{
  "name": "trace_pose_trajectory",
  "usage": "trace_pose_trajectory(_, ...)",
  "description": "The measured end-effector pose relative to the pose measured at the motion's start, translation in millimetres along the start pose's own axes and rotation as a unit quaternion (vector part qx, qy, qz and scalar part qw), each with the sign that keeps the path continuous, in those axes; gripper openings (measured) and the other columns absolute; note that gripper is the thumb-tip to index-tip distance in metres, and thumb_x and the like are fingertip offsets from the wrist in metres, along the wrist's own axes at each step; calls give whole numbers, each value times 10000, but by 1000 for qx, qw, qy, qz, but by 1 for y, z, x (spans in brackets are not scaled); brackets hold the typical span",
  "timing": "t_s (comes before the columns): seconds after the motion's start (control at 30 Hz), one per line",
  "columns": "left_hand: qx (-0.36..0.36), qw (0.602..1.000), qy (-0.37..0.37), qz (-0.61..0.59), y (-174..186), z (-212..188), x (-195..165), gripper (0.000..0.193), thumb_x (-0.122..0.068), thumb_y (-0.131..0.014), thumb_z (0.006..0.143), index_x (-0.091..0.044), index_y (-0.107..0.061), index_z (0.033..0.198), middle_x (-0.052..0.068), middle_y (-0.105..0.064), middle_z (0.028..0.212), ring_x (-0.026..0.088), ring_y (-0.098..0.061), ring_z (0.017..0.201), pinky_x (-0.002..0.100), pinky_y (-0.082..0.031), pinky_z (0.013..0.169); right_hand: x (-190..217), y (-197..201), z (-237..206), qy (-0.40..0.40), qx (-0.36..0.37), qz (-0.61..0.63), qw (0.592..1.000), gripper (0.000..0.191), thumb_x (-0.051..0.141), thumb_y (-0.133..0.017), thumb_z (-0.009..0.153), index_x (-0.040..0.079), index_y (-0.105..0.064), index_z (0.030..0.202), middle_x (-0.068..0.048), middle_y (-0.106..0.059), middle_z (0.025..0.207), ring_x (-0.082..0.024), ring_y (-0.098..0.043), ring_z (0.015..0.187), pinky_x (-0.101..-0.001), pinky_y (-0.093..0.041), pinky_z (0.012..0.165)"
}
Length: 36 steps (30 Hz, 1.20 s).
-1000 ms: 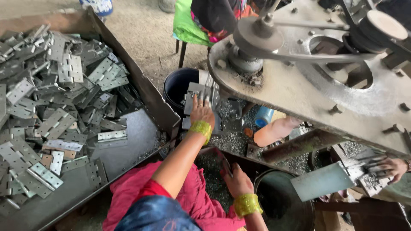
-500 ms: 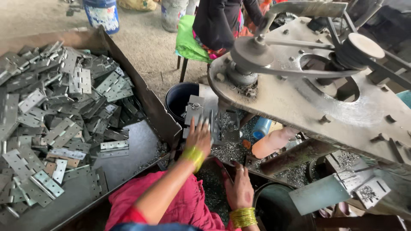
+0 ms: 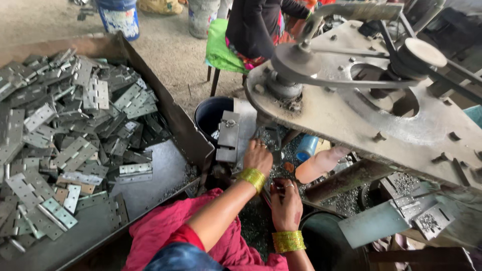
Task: The person sits at a manual press machine and repeatedly picks up small metal plates from a bin, places them into the press, and operates the lever to process them. The processed plates are then dropped into a collection bin below.
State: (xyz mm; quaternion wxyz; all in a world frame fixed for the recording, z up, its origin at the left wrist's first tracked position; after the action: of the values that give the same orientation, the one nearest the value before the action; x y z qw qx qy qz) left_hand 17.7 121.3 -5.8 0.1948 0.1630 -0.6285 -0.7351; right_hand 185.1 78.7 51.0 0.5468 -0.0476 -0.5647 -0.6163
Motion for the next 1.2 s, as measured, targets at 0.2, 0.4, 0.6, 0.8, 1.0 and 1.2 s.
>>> trace_pose_trajectory(0.2,-159,983,51,-80,-11,-45,48,387,-206,-513,864,14,-753,1073,211,-616,1379,344,-456,1354,530,-203,1099,0,0,-2,0,3,-59,998,203,123,-675,867,63,-697,1059,-148,-701,1034,-360,-696,920,-427,-541,766)
trace_pose_trajectory(0.4,49,998,39,13,-23,-44,43,329,-199,-508,945,-69,-792,1051,221,-483,1525,355,-286,1502,625,54,1202,8,-18,1,-29,121,-118,985,299,268,-674,869,131,-699,1133,-129,-727,1058,-359,-696,945,-464,-539,769)
trace_pose_trajectory(0.6,87,993,67,53,1,-19,47,333,-257,-528,989,-96,-815,941,231,-577,1430,397,-276,1521,604,88,1195,-35,-37,-3,-61,158,-110,979,337,334,-677,881,147,-677,1161,-141,-749,1073,-368,-706,997,-469,-548,805)
trace_pose_trajectory(0.8,72,995,47,45,-21,-25,52,278,-223,-551,969,-87,-793,984,171,-555,1419,385,-268,1525,563,36,1246,-146,-91,-78,-172,236,-168,942,450,362,-661,873,120,-599,1248,-222,-735,1004,-414,-701,970,-517,-549,809)
trace_pose_trajectory(1.0,-53,997,1,-52,-20,-42,60,429,-257,-522,939,17,-720,1202,221,-515,1497,355,-330,1475,519,-84,1244,-159,-99,-73,-174,256,-140,941,484,430,-668,885,85,-597,1217,-276,-710,985,-462,-662,987,-554,-533,797)
trace_pose_trajectory(1.2,37,997,-12,74,-34,-40,58,435,-242,-445,1027,34,-673,1273,225,-454,1557,353,-305,1517,503,-68,1280,-174,-104,-61,-158,268,-178,933,487,459,-656,891,79,-608,1192,-275,-710,998,-443,-687,1002,-532,-548,818)
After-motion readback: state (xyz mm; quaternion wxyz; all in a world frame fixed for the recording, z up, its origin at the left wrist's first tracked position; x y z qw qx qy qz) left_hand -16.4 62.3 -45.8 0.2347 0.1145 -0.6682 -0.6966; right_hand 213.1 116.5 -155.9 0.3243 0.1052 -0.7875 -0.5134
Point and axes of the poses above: each hand's wrist, its own z-axis towards the middle knuckle, its own y-axis out of the back of the hand, x = y × z, the point moved 8 cm from there along z, towards the middle knuckle
